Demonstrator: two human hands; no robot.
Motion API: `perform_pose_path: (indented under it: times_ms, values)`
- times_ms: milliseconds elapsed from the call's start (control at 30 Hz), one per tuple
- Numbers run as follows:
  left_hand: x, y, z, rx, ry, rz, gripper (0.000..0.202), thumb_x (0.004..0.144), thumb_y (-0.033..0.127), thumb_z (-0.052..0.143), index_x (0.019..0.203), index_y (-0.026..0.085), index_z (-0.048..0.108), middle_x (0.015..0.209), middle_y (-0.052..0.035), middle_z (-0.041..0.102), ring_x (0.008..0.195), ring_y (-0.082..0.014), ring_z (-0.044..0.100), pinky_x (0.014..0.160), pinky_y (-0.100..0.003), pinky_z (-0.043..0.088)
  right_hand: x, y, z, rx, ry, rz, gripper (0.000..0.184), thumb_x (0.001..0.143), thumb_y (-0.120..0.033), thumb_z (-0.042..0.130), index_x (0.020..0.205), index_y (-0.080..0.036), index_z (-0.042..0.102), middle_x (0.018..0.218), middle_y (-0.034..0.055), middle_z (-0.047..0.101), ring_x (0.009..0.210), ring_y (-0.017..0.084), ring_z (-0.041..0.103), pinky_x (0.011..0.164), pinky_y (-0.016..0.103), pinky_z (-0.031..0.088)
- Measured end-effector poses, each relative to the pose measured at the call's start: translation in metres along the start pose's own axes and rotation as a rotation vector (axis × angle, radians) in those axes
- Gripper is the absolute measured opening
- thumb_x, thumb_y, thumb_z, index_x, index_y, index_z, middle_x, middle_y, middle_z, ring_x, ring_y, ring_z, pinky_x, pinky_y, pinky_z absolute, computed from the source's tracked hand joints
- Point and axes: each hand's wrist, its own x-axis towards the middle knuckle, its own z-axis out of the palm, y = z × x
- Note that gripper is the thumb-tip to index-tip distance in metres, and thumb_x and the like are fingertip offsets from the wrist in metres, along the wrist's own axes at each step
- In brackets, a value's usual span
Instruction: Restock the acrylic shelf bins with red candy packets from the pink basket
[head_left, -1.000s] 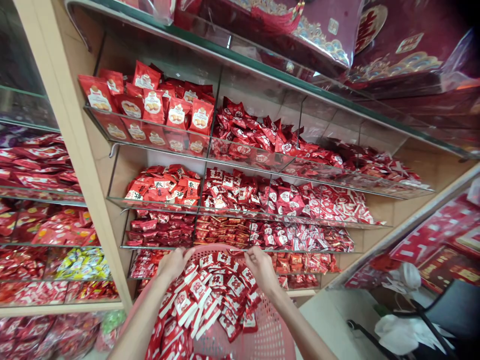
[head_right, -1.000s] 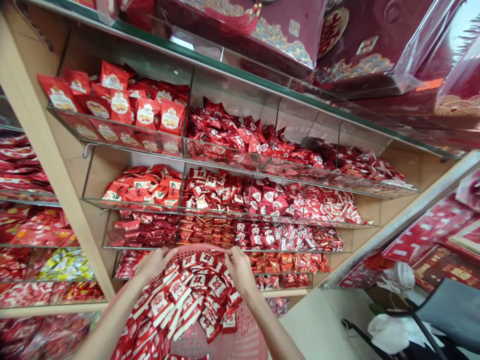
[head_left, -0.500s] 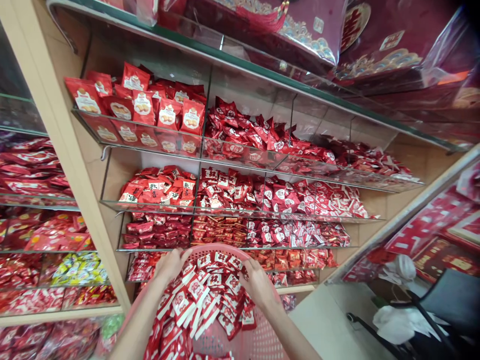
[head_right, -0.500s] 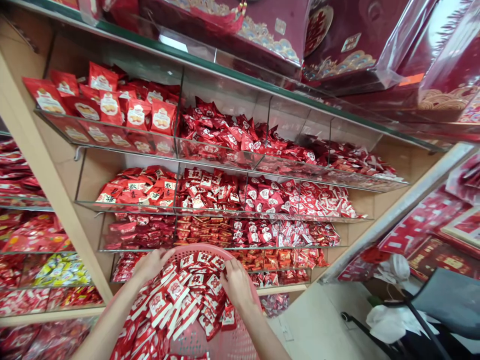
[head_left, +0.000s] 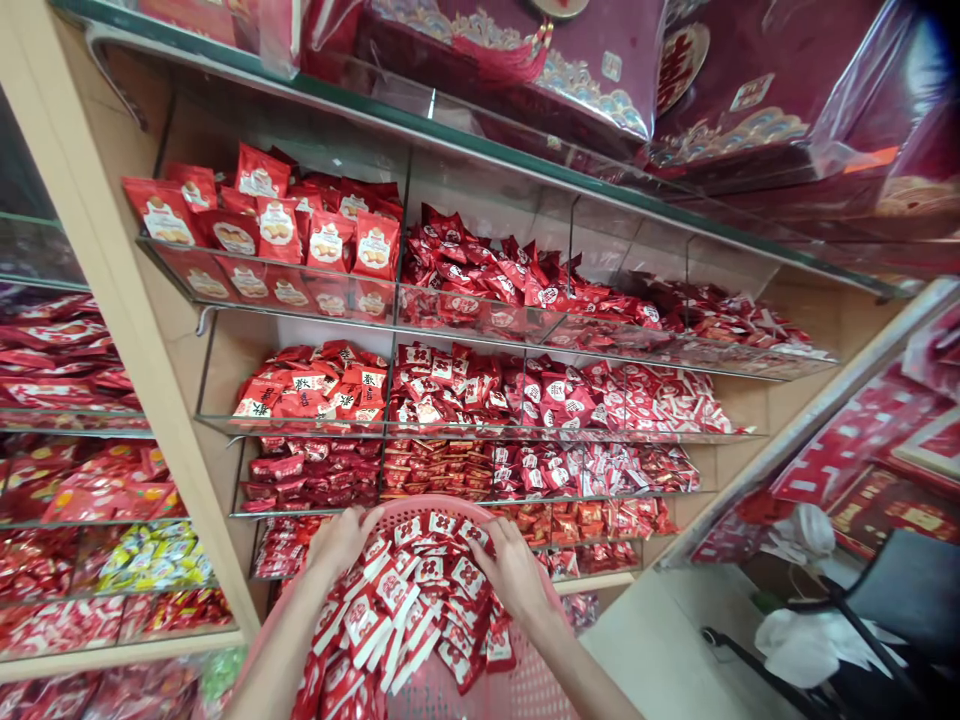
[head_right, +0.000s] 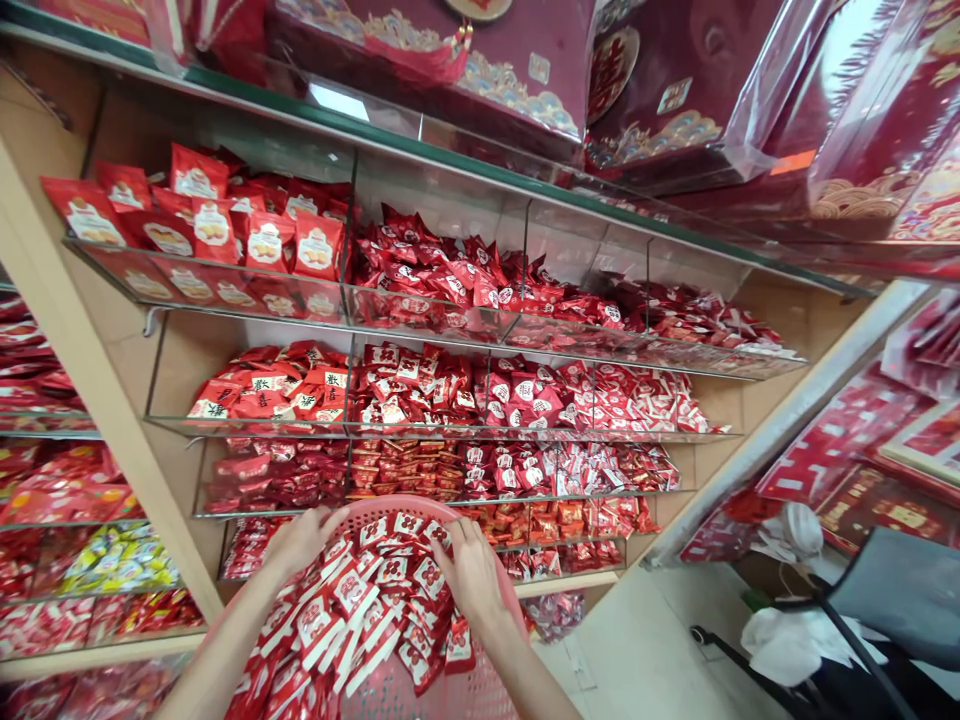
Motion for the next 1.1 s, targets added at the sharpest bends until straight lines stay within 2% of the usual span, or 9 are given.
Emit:
perform_pose_path:
  times_ms: [133,300,400,500,667,833,900,1000,1100]
  values:
    - [0.000,-0.001,0.001,-0.020,0.004,0.000,0.062,0.080,0.067,0.022,0.091,0.021,0.062,0.092,-0.0145,0.069,0.089,-0.0337,0.063,0.070,-0.038,0.044,0.035,-0.014,-0.030,0.078,0.101,-0.066,0.018,0.089,-0.027,0.043,0.098,-0.019,0.056,0.092,0.0070,0.059,0.087,0.019,0.054,0.077,0.031,0.044]
    - [0.000,-0.001,0.002,-0.011,0.011,0.007,0.063,0.080,0.067,0.021,0.090,0.021,0.061,0.091,-0.0144,0.069,0.089,-0.0331,0.063,0.069,-0.037,0.044,0.108,-0.019,-0.087,-0.008,0.224,-0.156,0.021,0.089,-0.020,0.040,0.101,-0.017,0.057,0.097,0.0082,0.059,0.093,0.019,0.052,0.082,0.031,0.041]
    - [0.001,-0.002,0.002,-0.003,0.018,0.007,0.062,0.082,0.065,0.020,0.090,0.020,0.061,0.092,-0.0146,0.069,0.090,-0.0327,0.063,0.070,-0.037,0.044,0.145,-0.015,-0.114,-0.130,0.071,-0.193,0.019,0.087,-0.019,0.045,0.097,-0.017,0.061,0.096,0.0076,0.060,0.091,0.018,0.054,0.079,0.028,0.040]
    - [0.002,-0.003,0.003,0.000,0.021,0.006,0.062,0.082,0.064,0.019,0.090,0.020,0.061,0.093,-0.0150,0.068,0.090,-0.0330,0.063,0.070,-0.038,0.044,0.167,-0.011,-0.126,-0.232,-0.127,-0.253,0.015,0.085,-0.018,0.049,0.086,-0.018,0.064,0.091,0.0055,0.060,0.086,0.016,0.056,0.073,0.024,0.039]
    - [0.002,-0.004,0.005,-0.008,0.024,0.009,0.063,0.082,0.064,0.018,0.091,0.020,0.061,0.093,-0.0154,0.068,0.091,-0.0352,0.062,0.072,-0.040,0.044,0.173,-0.015,-0.125,-0.371,-0.211,-0.291,0.021,0.087,-0.017,0.047,0.071,-0.017,0.061,0.082,0.0051,0.058,0.079,0.014,0.056,0.066,0.022,0.037]
    - [0.002,-0.003,0.004,-0.020,0.018,0.002,0.062,0.082,0.063,0.019,0.092,0.019,0.062,0.094,-0.0154,0.068,0.091,-0.0347,0.062,0.072,-0.040,0.044,0.168,-0.018,-0.127,-0.352,-0.053,-0.241,0.020,0.090,-0.019,0.040,0.082,-0.017,0.058,0.087,0.0063,0.057,0.078,0.014,0.056,0.065,0.022,0.037]
    - [0.002,-0.003,0.004,-0.016,0.019,0.003,0.062,0.083,0.063,0.020,0.092,0.019,0.062,0.094,-0.0154,0.068,0.090,-0.0344,0.063,0.071,-0.040,0.045,0.165,-0.018,-0.133,-0.223,0.052,-0.215,0.018,0.090,-0.021,0.041,0.082,-0.017,0.057,0.085,0.0050,0.057,0.076,0.014,0.055,0.065,0.023,0.037]
    - [0.002,-0.003,0.004,-0.010,0.023,0.009,0.062,0.082,0.064,0.020,0.092,0.019,0.063,0.091,-0.0152,0.069,0.089,-0.0337,0.063,0.071,-0.039,0.045,0.154,-0.022,-0.141,0.065,0.187,-0.145,0.019,0.088,-0.028,0.042,0.080,-0.017,0.056,0.071,0.0010,0.056,0.063,0.012,0.052,0.060,0.023,0.038]
    - [0.002,-0.002,0.004,-0.009,0.024,0.002,0.063,0.081,0.066,0.023,0.091,0.019,0.063,0.091,-0.0155,0.069,0.089,-0.0336,0.063,0.071,-0.038,0.045,0.128,-0.033,-0.133,0.411,0.167,-0.008,0.024,0.084,-0.037,0.046,0.078,-0.016,0.055,0.057,-0.0019,0.054,0.052,0.011,0.051,0.052,0.022,0.038]
